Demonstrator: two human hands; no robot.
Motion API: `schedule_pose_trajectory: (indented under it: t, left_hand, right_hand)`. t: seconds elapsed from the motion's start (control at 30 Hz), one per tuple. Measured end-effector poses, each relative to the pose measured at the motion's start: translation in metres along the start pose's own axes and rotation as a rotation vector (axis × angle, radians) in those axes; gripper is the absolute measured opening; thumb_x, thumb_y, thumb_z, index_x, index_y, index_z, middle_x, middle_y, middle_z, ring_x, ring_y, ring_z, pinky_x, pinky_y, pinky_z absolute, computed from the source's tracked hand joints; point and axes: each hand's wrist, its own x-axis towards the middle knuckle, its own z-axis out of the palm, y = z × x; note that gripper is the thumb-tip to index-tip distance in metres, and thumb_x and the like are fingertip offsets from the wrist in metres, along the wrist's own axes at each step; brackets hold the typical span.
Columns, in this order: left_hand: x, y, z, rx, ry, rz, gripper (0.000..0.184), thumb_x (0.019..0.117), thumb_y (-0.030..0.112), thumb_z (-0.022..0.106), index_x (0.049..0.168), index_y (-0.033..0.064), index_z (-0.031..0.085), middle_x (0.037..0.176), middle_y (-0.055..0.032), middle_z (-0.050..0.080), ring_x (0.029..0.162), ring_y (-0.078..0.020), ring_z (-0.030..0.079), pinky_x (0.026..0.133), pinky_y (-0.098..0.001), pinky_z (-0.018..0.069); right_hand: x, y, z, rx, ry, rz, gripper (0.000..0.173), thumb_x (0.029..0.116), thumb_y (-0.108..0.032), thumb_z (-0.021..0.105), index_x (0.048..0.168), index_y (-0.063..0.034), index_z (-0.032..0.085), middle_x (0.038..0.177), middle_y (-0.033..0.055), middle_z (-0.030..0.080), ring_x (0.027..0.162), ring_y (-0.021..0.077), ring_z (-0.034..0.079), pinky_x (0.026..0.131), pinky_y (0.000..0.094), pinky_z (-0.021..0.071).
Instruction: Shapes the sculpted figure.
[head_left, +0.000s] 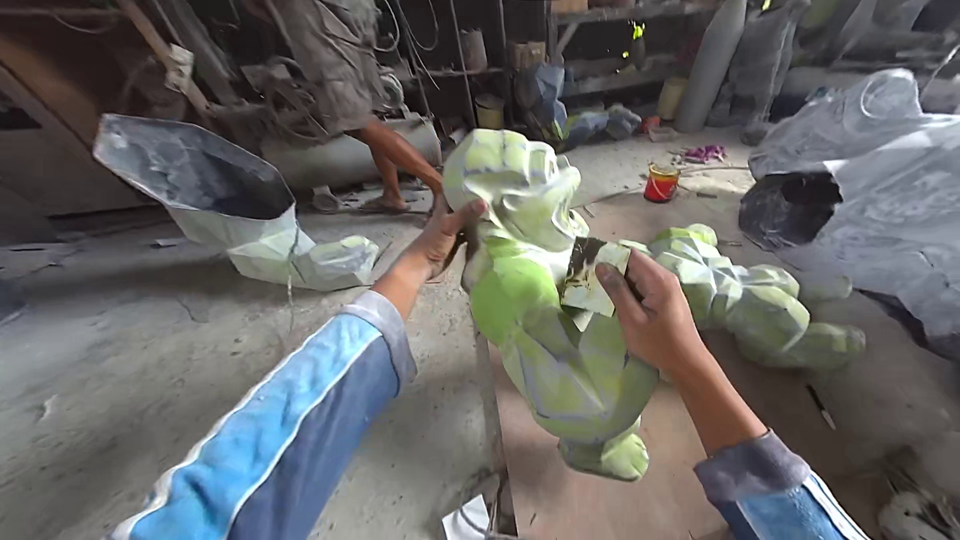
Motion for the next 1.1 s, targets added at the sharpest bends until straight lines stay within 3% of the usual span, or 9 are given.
schedule_pose_trajectory:
  t: [0.13, 0.33, 0.43, 0.53, 0.6, 0.7, 0.73, 0.87, 1.1]
  left_hand:
    - [-0.001, -0.004, -0.006, -0.058, -0.029, 0.052, 0.1, 0.0733, 0.065, 0.082, 0.149, 0.0199, 0.036, 0.128, -0.0022, 0.065, 0.117, -0.0162, 0.065, 0.1, -0.0393, 0.0561]
    - [0.0, -0.004, -0.011, -0.055, 0.057, 0.038, 0.083, 0.0798, 0.057, 0.08, 0.145, 0.0218, 0.043, 0.124, -0.0021, 0.067, 0.112, -0.0178, 0.067, 0.094, -0.0406, 0.0584]
    - [0.004, -0.003, -0.017, -0.05, 0.094, 0.037, 0.086, 0.0818, 0.056, 0.079, 0.15, 0.0278, 0.036, 0.131, -0.0025, 0.064, 0.117, -0.0208, 0.066, 0.094, -0.0449, 0.0586]
    - [0.006, -0.001, -0.019, -0.023, 0.15, 0.033, 0.076, 0.0816, 0.056, 0.079, 0.144, 0.0253, 0.048, 0.125, -0.0025, 0.067, 0.112, -0.0199, 0.068, 0.092, -0.0445, 0.0595]
    - [0.005, -0.001, -0.02, 0.002, 0.17, 0.021, 0.074, 0.0803, 0.058, 0.079, 0.14, 0.0235, 0.051, 0.122, -0.0019, 0.069, 0.11, -0.019, 0.069, 0.091, -0.0434, 0.0599]
    - [0.004, -0.001, -0.024, 0.016, 0.194, 0.02, 0.077, 0.0783, 0.059, 0.079, 0.141, 0.0235, 0.051, 0.123, -0.0028, 0.069, 0.11, -0.0201, 0.069, 0.091, -0.0443, 0.0601]
    - [0.003, -0.002, -0.026, 0.013, 0.206, 0.018, 0.077, 0.0784, 0.059, 0.079, 0.141, 0.0236, 0.052, 0.123, -0.003, 0.069, 0.11, -0.0204, 0.069, 0.091, -0.0445, 0.0601]
    - [0.002, -0.005, -0.03, -0.024, 0.224, 0.035, 0.07, 0.0821, 0.055, 0.077, 0.139, 0.0233, 0.053, 0.125, -0.0028, 0.069, 0.113, -0.0195, 0.068, 0.094, -0.0443, 0.0592]
    - [-0.012, -0.004, -0.031, 0.006, 0.282, 0.043, 0.061, 0.0878, 0.054, 0.069, 0.139, 0.0257, 0.052, 0.126, 0.0006, 0.067, 0.115, -0.0174, 0.066, 0.096, -0.0449, 0.0577]
  right_hand:
    - [0.0, -0.004, -0.002, 0.024, -0.009, 0.033, 0.02, 0.1077, -0.027, 0.053, 0.109, -0.0115, 0.065, 0.068, -0.0016, 0.056, 0.053, 0.0089, 0.05, 0.046, 0.0243, 0.0424]
    - [0.019, 0.013, 0.003, 0.157, 0.066, -0.014, 0.024, 0.1082, -0.022, 0.053, 0.112, -0.0031, 0.067, 0.083, 0.0048, 0.067, 0.071, 0.0127, 0.065, 0.066, 0.0298, 0.0574]
    - [0.027, 0.014, 0.006, 0.151, 0.059, -0.006, 0.024, 0.1082, -0.023, 0.053, 0.11, -0.0041, 0.067, 0.081, 0.0043, 0.066, 0.07, 0.0123, 0.064, 0.064, 0.0292, 0.056]
    - [0.03, 0.018, 0.004, 0.225, 0.122, -0.021, 0.024, 0.108, -0.021, 0.053, 0.109, -0.0021, 0.068, 0.084, 0.0057, 0.069, 0.075, 0.0132, 0.068, 0.069, 0.0308, 0.0593]
    - [0.013, 0.021, -0.003, 0.417, 0.338, 0.091, 0.027, 0.1088, -0.023, 0.051, 0.115, -0.0012, 0.066, 0.098, 0.0084, 0.071, 0.091, 0.0175, 0.071, 0.083, 0.0393, 0.0616]
    - [-0.053, 0.018, -0.006, 0.844, 0.663, 0.348, 0.037, 0.1085, -0.039, 0.048, 0.141, -0.0213, 0.052, 0.129, -0.0001, 0.064, 0.117, 0.0162, 0.063, 0.101, 0.0432, 0.0537]
    - [-0.082, 0.021, 0.003, 0.912, 0.75, 0.413, 0.038, 0.1071, -0.043, 0.049, 0.14, -0.0245, 0.053, 0.125, -0.0019, 0.065, 0.113, 0.0148, 0.064, 0.097, 0.0415, 0.0552]
    - [-0.192, 0.03, 0.085, 1.033, 0.964, 0.752, 0.038, 0.1073, -0.039, 0.044, 0.133, -0.0117, 0.051, 0.106, 0.005, 0.07, 0.095, 0.0163, 0.07, 0.083, 0.0389, 0.0614]
    - [-0.244, 0.064, 0.201, 1.095, 0.684, 0.925, 0.05, 0.1028, -0.031, 0.05, 0.141, 0.0015, 0.047, 0.13, 0.0167, 0.062, 0.117, 0.0222, 0.063, 0.101, 0.0409, 0.0527]
